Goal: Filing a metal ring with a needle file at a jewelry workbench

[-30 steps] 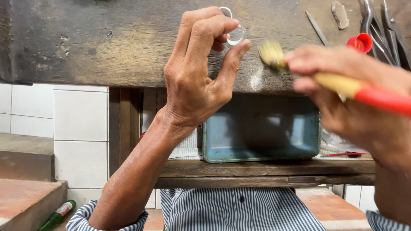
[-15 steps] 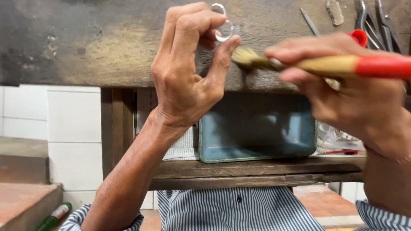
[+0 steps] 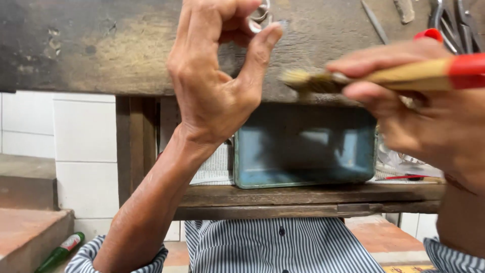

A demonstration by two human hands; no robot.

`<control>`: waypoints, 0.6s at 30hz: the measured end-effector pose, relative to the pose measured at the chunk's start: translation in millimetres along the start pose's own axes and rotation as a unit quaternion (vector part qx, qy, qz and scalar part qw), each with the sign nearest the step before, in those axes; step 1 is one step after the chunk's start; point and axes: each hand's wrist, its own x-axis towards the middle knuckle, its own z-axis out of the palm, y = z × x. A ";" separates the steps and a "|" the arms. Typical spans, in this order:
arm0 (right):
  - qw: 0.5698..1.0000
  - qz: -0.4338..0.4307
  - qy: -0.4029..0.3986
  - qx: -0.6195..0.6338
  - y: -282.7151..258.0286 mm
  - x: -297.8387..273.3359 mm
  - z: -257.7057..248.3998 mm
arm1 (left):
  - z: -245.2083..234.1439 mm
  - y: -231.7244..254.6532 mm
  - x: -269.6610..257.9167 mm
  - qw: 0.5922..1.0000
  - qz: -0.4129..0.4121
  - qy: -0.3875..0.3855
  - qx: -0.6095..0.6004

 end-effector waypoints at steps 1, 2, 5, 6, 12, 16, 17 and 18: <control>1.000 0.027 0.001 -0.003 -2.3 -7.9 -4.3 | 1.3 -0.3 -1.0 1.000 -0.006 0.002 -0.006; 0.999 0.052 0.008 -0.008 -3.9 -14.7 -8.8 | 2.4 -1.3 1.7 1.000 -0.005 0.004 -0.012; 0.999 0.017 0.007 0.029 1.9 -17.9 -14.7 | 5.3 -1.1 1.6 1.000 -0.002 0.004 -0.013; 0.999 0.021 0.010 0.027 -3.8 -7.2 -8.1 | 4.4 -0.7 0.7 1.000 -0.001 0.000 -0.016; 0.997 -0.067 0.000 0.029 -8.7 6.1 5.9 | 1.8 0.8 0.0 0.998 -0.044 0.024 -0.037; 1.000 0.003 0.010 -0.005 -8.0 -14.1 -3.4 | 1.1 3.0 4.0 0.998 -0.040 0.017 -0.049; 0.999 -0.038 0.025 -0.008 -5.0 -17.7 -4.5 | 3.6 5.5 5.1 0.997 -0.042 0.015 -0.070; 0.999 -0.035 0.027 -0.011 -10.7 -10.7 -3.4 | 3.6 4.5 5.1 0.996 -0.040 0.013 -0.074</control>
